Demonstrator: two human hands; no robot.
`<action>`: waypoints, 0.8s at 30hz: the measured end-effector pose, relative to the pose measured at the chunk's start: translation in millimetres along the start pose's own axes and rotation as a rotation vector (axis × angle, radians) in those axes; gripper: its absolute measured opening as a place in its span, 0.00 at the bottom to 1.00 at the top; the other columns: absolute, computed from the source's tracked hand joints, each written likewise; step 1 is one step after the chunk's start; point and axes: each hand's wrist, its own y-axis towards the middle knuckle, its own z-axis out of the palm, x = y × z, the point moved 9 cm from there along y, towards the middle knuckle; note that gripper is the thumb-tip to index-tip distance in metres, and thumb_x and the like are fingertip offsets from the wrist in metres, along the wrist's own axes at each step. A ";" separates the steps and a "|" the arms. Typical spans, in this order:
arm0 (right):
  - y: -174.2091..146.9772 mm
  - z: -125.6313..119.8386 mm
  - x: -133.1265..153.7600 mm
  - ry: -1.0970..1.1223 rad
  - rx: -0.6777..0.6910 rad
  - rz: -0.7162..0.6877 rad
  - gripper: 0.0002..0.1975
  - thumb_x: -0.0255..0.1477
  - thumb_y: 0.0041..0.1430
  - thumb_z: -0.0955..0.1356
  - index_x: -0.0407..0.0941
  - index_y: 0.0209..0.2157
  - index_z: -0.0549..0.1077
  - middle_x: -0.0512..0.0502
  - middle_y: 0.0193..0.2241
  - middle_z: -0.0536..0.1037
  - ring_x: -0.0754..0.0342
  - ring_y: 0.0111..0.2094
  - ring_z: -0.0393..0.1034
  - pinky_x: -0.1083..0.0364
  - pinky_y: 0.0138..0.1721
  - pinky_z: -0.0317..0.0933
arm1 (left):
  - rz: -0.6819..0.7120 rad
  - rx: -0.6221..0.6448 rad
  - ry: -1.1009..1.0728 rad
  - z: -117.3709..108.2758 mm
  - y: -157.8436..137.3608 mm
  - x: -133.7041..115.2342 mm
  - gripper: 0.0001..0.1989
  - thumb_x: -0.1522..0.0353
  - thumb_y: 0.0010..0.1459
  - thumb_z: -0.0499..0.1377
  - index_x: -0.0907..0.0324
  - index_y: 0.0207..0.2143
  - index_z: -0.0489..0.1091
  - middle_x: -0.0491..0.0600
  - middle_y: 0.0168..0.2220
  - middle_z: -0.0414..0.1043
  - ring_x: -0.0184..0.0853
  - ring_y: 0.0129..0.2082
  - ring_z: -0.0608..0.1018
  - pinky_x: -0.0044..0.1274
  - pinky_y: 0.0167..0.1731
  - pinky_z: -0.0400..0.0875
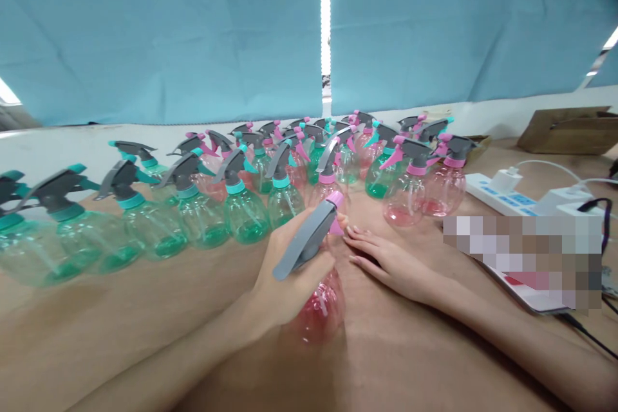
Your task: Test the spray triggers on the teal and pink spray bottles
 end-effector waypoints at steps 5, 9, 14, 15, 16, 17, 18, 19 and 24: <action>-0.5 -0.5 -0.8 0.018 -0.013 0.001 0.24 0.38 0.66 0.59 0.44 0.59 0.64 0.41 0.60 0.63 0.46 0.62 0.55 0.41 0.62 0.50 | -0.028 -0.022 -0.003 0.4 -0.7 4.5 0.07 0.76 0.44 0.50 0.55 0.25 0.57 0.41 0.23 0.53 0.30 0.21 0.59 0.23 0.21 0.55; -0.5 -0.2 -1.6 0.025 -0.020 -0.002 0.24 0.39 0.65 0.59 0.46 0.59 0.64 0.42 0.61 0.63 0.46 0.62 0.55 0.41 0.61 0.50 | -0.036 -0.025 0.011 0.4 -0.5 6.5 0.06 0.75 0.44 0.51 0.55 0.25 0.57 0.42 0.23 0.53 0.30 0.22 0.59 0.23 0.20 0.56; -0.6 -0.2 -1.3 0.007 -0.014 0.002 0.24 0.39 0.66 0.59 0.44 0.59 0.64 0.40 0.60 0.64 0.46 0.62 0.55 0.41 0.61 0.50 | -0.036 -0.046 0.034 -1.0 -1.4 7.5 0.06 0.73 0.46 0.51 0.56 0.22 0.55 0.43 0.23 0.54 0.31 0.23 0.60 0.23 0.20 0.56; -0.6 -0.2 -1.3 0.003 -0.013 0.003 0.25 0.39 0.66 0.59 0.43 0.59 0.64 0.40 0.60 0.64 0.46 0.62 0.55 0.42 0.61 0.50 | -0.039 -0.044 0.030 -0.8 -1.5 7.9 0.06 0.74 0.46 0.51 0.56 0.22 0.55 0.43 0.23 0.54 0.31 0.23 0.60 0.23 0.20 0.56; -0.7 0.0 -1.3 0.001 -0.010 0.003 0.25 0.39 0.66 0.59 0.42 0.59 0.64 0.39 0.60 0.64 0.46 0.62 0.55 0.42 0.62 0.50 | -0.043 -0.039 0.026 -0.6 -1.6 8.2 0.07 0.74 0.45 0.51 0.56 0.22 0.54 0.43 0.23 0.54 0.30 0.22 0.61 0.23 0.20 0.56; -0.7 0.1 -1.3 0.000 -0.009 0.003 0.25 0.39 0.66 0.59 0.42 0.59 0.64 0.39 0.60 0.64 0.46 0.62 0.55 0.42 0.62 0.50 | -0.045 -0.036 0.021 -0.5 -1.6 8.4 0.07 0.74 0.45 0.51 0.56 0.22 0.54 0.43 0.23 0.54 0.30 0.22 0.61 0.23 0.20 0.56; -0.7 0.1 -1.3 0.000 -0.009 0.002 0.25 0.39 0.66 0.59 0.42 0.59 0.63 0.39 0.60 0.64 0.46 0.62 0.54 0.42 0.62 0.50 | -0.047 -0.033 0.017 -0.5 -1.5 8.5 0.07 0.75 0.45 0.51 0.56 0.22 0.55 0.42 0.23 0.54 0.30 0.22 0.61 0.23 0.20 0.56; -0.7 0.0 -1.2 0.001 -0.009 0.002 0.25 0.39 0.66 0.59 0.42 0.59 0.63 0.40 0.60 0.64 0.46 0.62 0.54 0.42 0.62 0.50 | -0.047 -0.032 0.016 -0.6 -1.3 8.5 0.07 0.75 0.45 0.51 0.56 0.23 0.55 0.42 0.23 0.55 0.30 0.22 0.61 0.23 0.20 0.56; -0.5 0.5 -0.3 -0.018 0.010 0.002 0.25 0.39 0.66 0.58 0.42 0.60 0.63 0.40 0.60 0.63 0.47 0.62 0.53 0.43 0.62 0.49 | -0.028 -0.020 0.010 -0.2 -0.5 6.5 0.07 0.75 0.46 0.51 0.56 0.23 0.54 0.42 0.24 0.56 0.31 0.23 0.62 0.24 0.22 0.56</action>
